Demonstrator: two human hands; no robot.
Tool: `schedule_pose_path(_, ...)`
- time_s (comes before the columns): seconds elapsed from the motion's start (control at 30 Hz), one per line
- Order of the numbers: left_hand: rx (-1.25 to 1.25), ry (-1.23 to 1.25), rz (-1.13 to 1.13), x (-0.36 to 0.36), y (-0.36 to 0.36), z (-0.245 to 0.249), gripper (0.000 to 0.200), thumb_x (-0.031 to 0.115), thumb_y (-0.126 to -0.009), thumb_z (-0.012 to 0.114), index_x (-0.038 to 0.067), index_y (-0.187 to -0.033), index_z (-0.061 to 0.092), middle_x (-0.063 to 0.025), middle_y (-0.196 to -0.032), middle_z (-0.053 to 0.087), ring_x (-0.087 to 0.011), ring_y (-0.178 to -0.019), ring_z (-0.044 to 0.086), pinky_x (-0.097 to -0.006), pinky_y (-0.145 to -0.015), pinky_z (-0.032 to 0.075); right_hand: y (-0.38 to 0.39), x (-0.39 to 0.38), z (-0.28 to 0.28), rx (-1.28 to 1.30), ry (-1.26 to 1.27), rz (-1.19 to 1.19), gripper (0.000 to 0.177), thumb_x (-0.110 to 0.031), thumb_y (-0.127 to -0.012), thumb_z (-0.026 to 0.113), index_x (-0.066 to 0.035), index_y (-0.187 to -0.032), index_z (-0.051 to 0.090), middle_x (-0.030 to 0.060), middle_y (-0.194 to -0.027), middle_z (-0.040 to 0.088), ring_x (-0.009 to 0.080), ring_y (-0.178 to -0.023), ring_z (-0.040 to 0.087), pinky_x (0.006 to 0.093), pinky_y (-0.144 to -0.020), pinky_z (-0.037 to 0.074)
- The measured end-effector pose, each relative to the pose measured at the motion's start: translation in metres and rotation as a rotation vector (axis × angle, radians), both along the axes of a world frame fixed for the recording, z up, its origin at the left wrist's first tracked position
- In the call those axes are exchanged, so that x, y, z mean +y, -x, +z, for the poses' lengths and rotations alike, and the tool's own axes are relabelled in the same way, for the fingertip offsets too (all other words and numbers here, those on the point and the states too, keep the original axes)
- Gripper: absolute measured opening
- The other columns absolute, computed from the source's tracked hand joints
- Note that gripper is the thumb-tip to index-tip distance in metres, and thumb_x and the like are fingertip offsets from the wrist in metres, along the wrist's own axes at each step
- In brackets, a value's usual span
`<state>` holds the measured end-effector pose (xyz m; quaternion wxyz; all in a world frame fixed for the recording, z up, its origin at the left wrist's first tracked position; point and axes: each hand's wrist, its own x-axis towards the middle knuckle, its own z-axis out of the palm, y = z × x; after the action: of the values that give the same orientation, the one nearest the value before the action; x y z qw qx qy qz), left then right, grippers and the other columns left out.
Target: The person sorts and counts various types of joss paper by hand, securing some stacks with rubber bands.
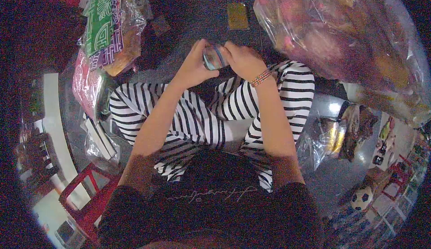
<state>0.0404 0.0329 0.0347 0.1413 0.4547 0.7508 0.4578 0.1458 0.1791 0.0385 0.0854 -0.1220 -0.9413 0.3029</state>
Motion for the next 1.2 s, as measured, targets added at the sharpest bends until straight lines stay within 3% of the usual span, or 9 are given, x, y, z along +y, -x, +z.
schedule_pose_path(0.1,-0.189,0.185,-0.058,0.0,0.001,0.005,0.067,0.021,-0.051,0.071,0.002,-0.107,0.039,-0.0221,-0.099,0.052,-0.04,-0.095,0.05,-0.0404,-0.077,0.043,0.001,-0.002,-0.002,-0.111,-0.078,-0.006,0.028,-0.032,-0.089,0.037,-0.005,-0.092,0.046,0.0198,-0.073,0.059,0.0385,-0.068,0.057,0.0477,-0.058,0.045)
schedule_pose_path(0.2,-0.125,0.284,-0.004,0.001,-0.001,0.015,0.064,0.019,-0.053,0.07,0.001,-0.105,0.038,-0.0242,-0.098,0.054,-0.0404,-0.094,0.052,-0.0407,-0.077,0.043,-0.001,-0.002,-0.004,-0.124,-0.02,0.022,0.028,-0.032,-0.09,0.036,-0.006,-0.093,0.045,0.0215,-0.073,0.058,0.0393,-0.069,0.057,0.0486,-0.06,0.044)
schedule_pose_path(0.4,-0.003,0.232,0.038,-0.002,-0.002,0.016,0.062,0.02,-0.053,0.07,0.0,-0.103,0.037,-0.024,-0.096,0.053,-0.04,-0.093,0.051,-0.042,-0.077,0.043,0.0,-0.008,-0.007,-0.094,0.078,0.002,0.027,-0.03,-0.091,0.034,-0.005,-0.093,0.044,0.0243,-0.073,0.057,0.0414,-0.072,0.055,0.0506,-0.064,0.043)
schedule_pose_path(0.5,-0.012,0.267,0.05,-0.001,-0.001,0.012,0.078,0.019,-0.052,0.072,-0.003,-0.115,0.033,-0.023,-0.098,0.054,-0.0379,-0.094,0.053,-0.0383,-0.078,0.043,0.003,-0.007,-0.007,-0.151,0.024,-0.009,0.022,-0.027,-0.091,0.036,-0.007,-0.096,0.043,0.022,-0.08,0.057,0.0399,-0.077,0.054,0.0466,-0.064,0.043)
schedule_pose_path(0.9,0.117,0.325,-0.003,-0.006,-0.001,0.016,0.087,0.022,-0.052,0.071,-0.01,-0.121,0.028,-0.0245,-0.103,0.052,-0.037,-0.099,0.05,-0.0378,-0.084,0.042,0.004,-0.012,-0.025,-0.108,-0.229,0.08,0.024,-0.016,-0.085,0.041,0.001,-0.102,0.045,0.0213,-0.072,0.057,0.0347,-0.067,0.058,0.0421,-0.057,0.046)
schedule_pose_path(0.93,0.117,0.326,-0.005,-0.006,0.0,0.014,0.087,0.022,-0.052,0.071,-0.01,-0.121,0.028,-0.0245,-0.103,0.052,-0.037,-0.099,0.05,-0.0378,-0.084,0.042,0.004,-0.012,-0.022,-0.138,-0.227,0.086,0.025,-0.016,-0.084,0.042,0.001,-0.102,0.045,0.0213,-0.071,0.057,0.035,-0.067,0.058,0.0429,-0.057,0.046)
schedule_pose_path(1.0,0.135,0.26,0.004,-0.007,0.001,0.006,0.064,0.019,-0.052,0.068,-0.002,-0.105,0.038,-0.024,-0.092,0.053,-0.0407,-0.091,0.051,-0.0419,-0.078,0.043,0.005,-0.013,-0.02,-0.166,-0.225,0.09,0.026,-0.016,-0.083,0.043,0.001,-0.102,0.046,0.0213,-0.07,0.057,0.0354,-0.067,0.058,0.0437,-0.057,0.046)
schedule_pose_path(1.13,0.186,0.221,-0.015,-0.011,0.005,0.007,0.068,0.019,-0.051,0.068,-0.003,-0.108,0.039,-0.0252,-0.094,0.053,-0.0402,-0.092,0.051,-0.0415,-0.079,0.043,0.008,-0.011,-0.021,-0.145,-0.146,0.154,0.023,-0.017,-0.08,0.045,0.001,-0.094,0.046,0.0218,-0.068,0.057,0.0368,-0.067,0.057,0.0459,-0.061,0.045)
schedule_pose_path(1.2,0.192,0.452,-0.073,-0.014,0.008,0.015,0.078,0.02,-0.052,0.07,-0.005,-0.117,0.034,-0.0235,-0.101,0.055,-0.0367,-0.096,0.053,-0.0386,-0.081,0.043,0.011,-0.011,-0.02,-0.146,-0.117,0.215,0.021,-0.017,-0.08,0.046,0.001,-0.09,0.046,0.0221,-0.068,0.057,0.0372,-0.067,0.057,0.0465,-0.062,0.045)
